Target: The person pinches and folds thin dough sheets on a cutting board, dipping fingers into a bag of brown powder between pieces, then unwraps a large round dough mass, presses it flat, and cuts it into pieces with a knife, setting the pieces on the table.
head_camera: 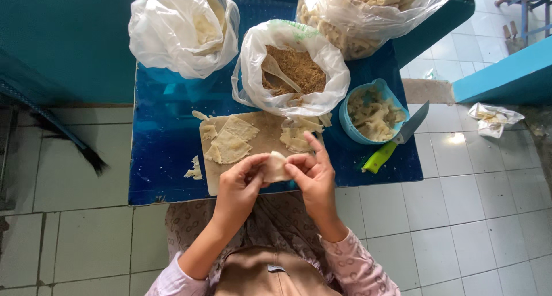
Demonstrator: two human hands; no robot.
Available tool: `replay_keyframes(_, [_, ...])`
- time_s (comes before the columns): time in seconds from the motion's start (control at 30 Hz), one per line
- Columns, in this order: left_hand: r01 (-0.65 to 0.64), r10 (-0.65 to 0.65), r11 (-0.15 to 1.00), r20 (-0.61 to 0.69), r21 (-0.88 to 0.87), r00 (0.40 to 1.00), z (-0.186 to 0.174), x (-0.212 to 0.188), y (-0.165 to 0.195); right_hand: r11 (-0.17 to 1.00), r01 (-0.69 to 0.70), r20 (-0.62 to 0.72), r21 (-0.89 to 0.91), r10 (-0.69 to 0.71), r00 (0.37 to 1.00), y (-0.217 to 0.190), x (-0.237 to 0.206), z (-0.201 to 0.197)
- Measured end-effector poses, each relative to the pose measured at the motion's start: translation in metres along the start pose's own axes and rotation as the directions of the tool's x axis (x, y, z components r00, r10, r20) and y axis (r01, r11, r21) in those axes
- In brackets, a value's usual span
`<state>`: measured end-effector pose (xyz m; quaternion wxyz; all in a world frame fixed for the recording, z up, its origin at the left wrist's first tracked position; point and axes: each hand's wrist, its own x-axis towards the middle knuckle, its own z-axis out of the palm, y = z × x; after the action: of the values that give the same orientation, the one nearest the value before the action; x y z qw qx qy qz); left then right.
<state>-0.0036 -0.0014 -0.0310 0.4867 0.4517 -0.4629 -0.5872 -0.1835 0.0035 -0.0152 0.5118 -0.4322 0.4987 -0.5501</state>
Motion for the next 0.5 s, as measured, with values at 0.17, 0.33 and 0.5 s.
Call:
replay_keyframes(0.17, [-0.382,0.453,0.679,0.052,0.627,0.890,0.001,0.010,0.014,0.594,0.370,0.134,-0.714,-0.404,0.905,0.002,0.000,0.018])
replay_keyframes(0.33, [-0.156,0.257,0.590,-0.001,0.792,0.967,0.007,0.007,0.029,0.347,0.407,0.174,-0.845,-0.541,0.823,0.001,0.008,0.001])
replay_keyframes(0.5, [-0.152,0.296,0.580,-0.033,0.800,0.954,0.008,0.006,0.038,0.438,0.400,0.185,-0.805,-0.456,0.871,0.002,0.030,-0.026])
